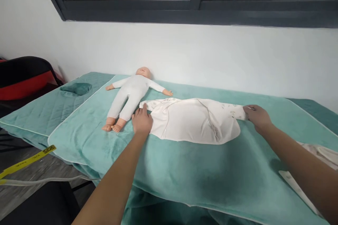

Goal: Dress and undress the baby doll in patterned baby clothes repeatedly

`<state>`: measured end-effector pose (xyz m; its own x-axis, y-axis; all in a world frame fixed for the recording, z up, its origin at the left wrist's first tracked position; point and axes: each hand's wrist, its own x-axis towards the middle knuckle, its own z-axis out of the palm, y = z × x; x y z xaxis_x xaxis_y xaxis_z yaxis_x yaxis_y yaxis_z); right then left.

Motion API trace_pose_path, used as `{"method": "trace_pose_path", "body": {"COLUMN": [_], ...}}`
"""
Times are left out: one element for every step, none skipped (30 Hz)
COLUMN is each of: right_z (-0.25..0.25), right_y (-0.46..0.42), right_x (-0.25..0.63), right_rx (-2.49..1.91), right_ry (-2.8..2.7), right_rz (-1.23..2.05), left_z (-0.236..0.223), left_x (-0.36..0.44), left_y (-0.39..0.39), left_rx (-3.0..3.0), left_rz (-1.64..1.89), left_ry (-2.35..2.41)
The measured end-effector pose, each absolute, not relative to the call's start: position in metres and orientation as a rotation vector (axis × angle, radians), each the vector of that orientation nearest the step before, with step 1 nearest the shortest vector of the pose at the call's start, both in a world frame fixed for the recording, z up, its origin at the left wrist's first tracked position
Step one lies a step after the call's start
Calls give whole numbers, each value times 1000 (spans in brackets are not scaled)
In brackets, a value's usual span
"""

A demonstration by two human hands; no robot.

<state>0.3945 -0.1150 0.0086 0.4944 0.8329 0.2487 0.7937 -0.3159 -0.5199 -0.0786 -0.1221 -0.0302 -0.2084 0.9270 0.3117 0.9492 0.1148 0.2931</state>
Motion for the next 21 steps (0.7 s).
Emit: {"method": "trace_pose_path", "body": {"right_z": [10,12,14,16,18,20,21,22,23,23,21,19,17,13,8,3,-3,-9,-15,-21,-27], "right_y": [-111,-107,-103,-100,-97,-95,-92,-90,-88,-86,-84,-82,-79,-77,-75,-73,-72,-71,-72,-73,-74], "right_x": [395,395,396,396,396,396,396,395,393,390,385,379,370,361,350,338,327,316,306,298,292], "right_rx": [-2168,-2182,-2193,-2203,-2211,-2219,-2227,-2234,-2235,-2228,-2212,-2187,-2152,-2112,-2068,-2023,-1979,-1938,-1903,-1880,-1868], "right_ry": [-1312,-1293,-1282,-1280,-1283,-1289,-1297,-1310,-1333,-1368,-1417,-1478,-1549,-1621,-1684,-1747,-1815,-1896,-1989,-2085,-2174], "right_rz": [77,83,94,92,89,84,76,62,47,32,21,16,17,26,40,52,54,42,18,-13,-45], "left_z": [-30,-30,-30,-31,-31,-31,-31,-31,-31,-31,-32,-32,-32,-32,-32,-32,-33,-33,-33,-33,-34], "left_x": [-79,-79,-79,-79,-79,-79,-79,-78,-78,-78,-77,-77,-77,-77,-77,-76,-76,-76,-76,-76,-76], "left_y": [-122,-122,-122,-122,-122,-122,-122,-121,-121,-121,-120,-120,-119,-119,-119,-118,-118,-118,-118,-118,-118], "left_rx": [-1949,-1954,-1958,-1960,-1959,-1956,-1951,-1947,-1942,-1935,-1929,-1923,-1918,-1914,-1911,-1909,-1907,-1908,-1908,-1908,-1904], "left_rz": [-667,-659,-651,-644,-640,-638,-637,-635,-633,-630,-628,-625,-619,-612,-604,-595,-587,-581,-578,-579,-584], "left_ry": [-2306,-2304,-2301,-2298,-2295,-2293,-2293,-2294,-2295,-2298,-2299,-2300,-2300,-2300,-2300,-2300,-2300,-2300,-2300,-2302,-2303]}}
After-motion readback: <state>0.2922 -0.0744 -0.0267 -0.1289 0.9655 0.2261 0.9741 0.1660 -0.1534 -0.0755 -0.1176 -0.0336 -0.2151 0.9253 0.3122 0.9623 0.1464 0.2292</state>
